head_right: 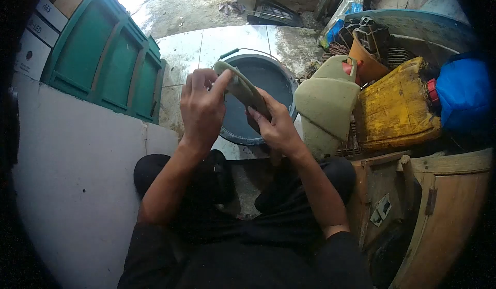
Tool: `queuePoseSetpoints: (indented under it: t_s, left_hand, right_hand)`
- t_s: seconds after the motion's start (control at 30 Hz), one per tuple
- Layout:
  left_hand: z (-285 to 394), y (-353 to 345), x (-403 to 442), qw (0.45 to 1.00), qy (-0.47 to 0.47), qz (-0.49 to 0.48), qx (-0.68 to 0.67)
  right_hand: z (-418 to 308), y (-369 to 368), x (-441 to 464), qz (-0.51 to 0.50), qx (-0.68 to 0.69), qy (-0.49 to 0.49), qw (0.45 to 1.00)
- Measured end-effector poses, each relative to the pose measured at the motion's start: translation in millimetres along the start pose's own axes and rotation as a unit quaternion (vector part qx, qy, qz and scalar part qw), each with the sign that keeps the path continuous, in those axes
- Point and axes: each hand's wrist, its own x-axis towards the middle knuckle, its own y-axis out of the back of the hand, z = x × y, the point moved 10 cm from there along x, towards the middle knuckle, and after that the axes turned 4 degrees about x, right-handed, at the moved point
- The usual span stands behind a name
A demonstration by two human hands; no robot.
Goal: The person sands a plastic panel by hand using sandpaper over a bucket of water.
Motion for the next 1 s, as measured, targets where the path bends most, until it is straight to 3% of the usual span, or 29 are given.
queuePoseSetpoints:
  t_s: [0.07, 0.13, 0.27, 0.3, 0.4, 0.53, 0.6, 0.67, 0.7, 0.8, 0.87, 1.0]
  left_hand:
    - [0.4, -1.0, -1.1, 1.0, 0.011, -0.008, -0.01]
    - [8.0, -4.2, -4.8, 0.992, -0.001, -0.017, -0.126]
    - [-11.6, 1.2, 1.4, 0.999, 0.041, 0.014, -0.031]
    - [-13.6, -4.1, 0.1, 0.995, 0.052, 0.003, -0.082]
    - [9.2, -8.8, -5.0, 0.992, -0.018, -0.032, -0.12]
    - [-33.8, -6.5, 5.9, 0.992, 0.089, -0.028, -0.083]
    - [-35.7, -0.4, 8.2, 0.993, 0.079, -0.013, -0.09]
    - [-47.2, -4.5, 3.7, 0.957, 0.172, -0.01, -0.232]
    - [-48.2, -6.4, 4.4, 0.957, 0.172, -0.011, -0.233]
    - [-63.1, -12.3, 1.5, 0.948, 0.208, -0.002, -0.241]
    - [-74.9, -31.3, -7.2, 0.922, 0.275, -0.07, -0.262]
    - [-70.6, -36.2, -12.3, 0.908, 0.287, -0.071, -0.298]
  right_hand:
    - [1.2, 2.2, -0.3, -0.001, -0.006, 0.017, 1.0]
    - [-1.4, 4.2, 1.7, 0.0, -0.016, 0.036, 0.999]
    - [-1.5, -0.5, 0.4, -0.007, 0.036, 0.012, 0.999]
    - [-2.3, -1.2, 1.6, -0.002, 0.052, -0.001, 0.999]
    - [-2.8, 3.9, 1.9, -0.003, 0.103, -0.024, 0.994]
    - [-6.4, 1.1, 0.3, -0.009, 0.145, -0.044, 0.988]
    - [-10.4, 3.1, 0.9, 0.026, 0.197, -0.057, 0.978]
    - [-8.7, 6.1, 2.4, 0.026, 0.21, -0.06, 0.975]
    - [-5.9, 6.7, 2.1, 0.025, 0.223, -0.066, 0.972]
    - [-2.6, 3.4, 2.6, 0.028, 0.191, -0.054, 0.98]
    - [2.2, -2.0, 2.7, 0.024, 0.169, -0.05, 0.984]
    - [8.9, -12.5, 2.1, 0.013, 0.138, -0.051, 0.989]
